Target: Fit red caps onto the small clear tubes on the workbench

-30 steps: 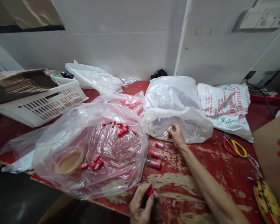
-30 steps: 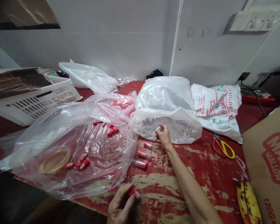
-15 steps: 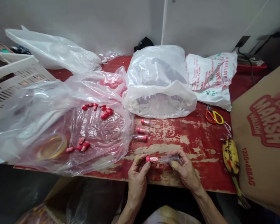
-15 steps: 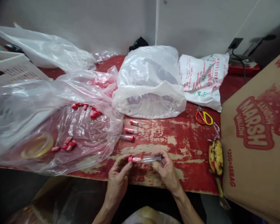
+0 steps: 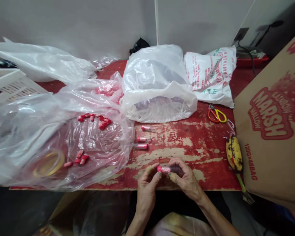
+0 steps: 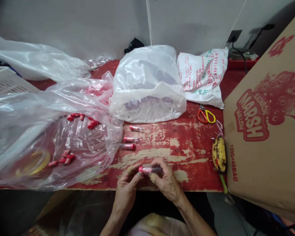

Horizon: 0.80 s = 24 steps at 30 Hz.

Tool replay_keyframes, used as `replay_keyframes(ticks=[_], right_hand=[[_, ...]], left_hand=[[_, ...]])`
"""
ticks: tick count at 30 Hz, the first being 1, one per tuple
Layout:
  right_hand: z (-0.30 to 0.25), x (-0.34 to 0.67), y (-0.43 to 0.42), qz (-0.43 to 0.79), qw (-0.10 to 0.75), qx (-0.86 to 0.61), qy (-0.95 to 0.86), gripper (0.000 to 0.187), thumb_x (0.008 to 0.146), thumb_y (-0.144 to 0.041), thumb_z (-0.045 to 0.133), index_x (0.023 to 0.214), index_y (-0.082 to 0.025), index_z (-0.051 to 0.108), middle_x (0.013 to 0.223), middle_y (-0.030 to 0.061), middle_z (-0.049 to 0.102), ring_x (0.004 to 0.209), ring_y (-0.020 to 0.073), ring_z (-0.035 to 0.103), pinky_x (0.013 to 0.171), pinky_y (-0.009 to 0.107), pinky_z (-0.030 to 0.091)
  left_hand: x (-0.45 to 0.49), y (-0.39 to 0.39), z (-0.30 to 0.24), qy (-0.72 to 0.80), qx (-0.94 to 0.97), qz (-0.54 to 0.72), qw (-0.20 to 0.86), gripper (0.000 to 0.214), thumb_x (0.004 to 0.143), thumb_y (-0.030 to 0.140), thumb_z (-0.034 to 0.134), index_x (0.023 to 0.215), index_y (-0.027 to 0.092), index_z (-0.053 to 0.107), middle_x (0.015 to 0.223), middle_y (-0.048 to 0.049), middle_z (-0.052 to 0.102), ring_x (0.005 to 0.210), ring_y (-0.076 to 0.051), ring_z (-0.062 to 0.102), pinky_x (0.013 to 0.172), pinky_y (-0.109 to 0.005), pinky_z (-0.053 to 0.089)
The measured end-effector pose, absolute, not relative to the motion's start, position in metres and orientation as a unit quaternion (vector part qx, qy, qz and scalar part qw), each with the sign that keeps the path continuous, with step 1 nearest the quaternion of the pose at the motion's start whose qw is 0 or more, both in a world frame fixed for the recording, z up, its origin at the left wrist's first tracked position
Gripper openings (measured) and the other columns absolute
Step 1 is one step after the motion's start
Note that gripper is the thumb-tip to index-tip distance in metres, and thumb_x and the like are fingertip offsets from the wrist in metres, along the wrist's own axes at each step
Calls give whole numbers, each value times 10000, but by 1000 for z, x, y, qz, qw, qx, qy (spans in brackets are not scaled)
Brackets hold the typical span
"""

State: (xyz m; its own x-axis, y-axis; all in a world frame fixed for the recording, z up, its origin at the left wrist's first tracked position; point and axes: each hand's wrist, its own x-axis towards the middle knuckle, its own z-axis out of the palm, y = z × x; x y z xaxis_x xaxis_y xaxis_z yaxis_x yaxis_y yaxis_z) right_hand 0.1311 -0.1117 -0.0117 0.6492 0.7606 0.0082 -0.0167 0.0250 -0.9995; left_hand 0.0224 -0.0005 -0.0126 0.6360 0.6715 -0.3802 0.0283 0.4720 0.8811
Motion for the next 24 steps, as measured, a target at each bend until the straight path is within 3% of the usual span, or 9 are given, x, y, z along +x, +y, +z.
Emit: replay_keyframes(ticks=[8,16,19,21,24], right_hand=[[-9,138,-118,263,571,-685,-369,158,860,-309,566,995,-230,586,1003,34,562,954,174,544,842,281,429],[-14,134,-114,310,541,-701,-345,291,891,-446,482,852,-188,610,778,15,638,719,162,576,661,258,430],[-6,136,-115,296,511,-726,-353,205,859,-355,510,972,-198,578,873,18,645,780,167,584,691,257,429],[1,135,-117,280,488,-745,-358,280,791,-257,559,1066,-208,542,936,18,633,815,167,580,700,249,430],[1,132,-115,271,465,-764,-356,165,776,-232,572,938,-208,587,848,-10,617,745,142,569,629,212,413]], left_hand=[[18,8,-9,342,579,144,726,330,708,367,716,987,191,712,989,-71,696,928,-227,623,821,-306,497],[14,11,1,301,671,182,652,252,755,357,667,954,216,727,926,-55,691,910,-218,624,805,-286,500],[12,15,0,289,687,170,645,266,776,376,644,979,222,721,953,-54,697,930,-218,628,818,-277,497],[9,15,-4,293,689,150,645,308,757,421,657,984,222,720,986,-53,705,947,-236,635,826,-286,505],[6,11,-20,326,690,143,631,367,675,490,721,937,233,728,941,-34,725,884,-258,659,737,-293,545]])
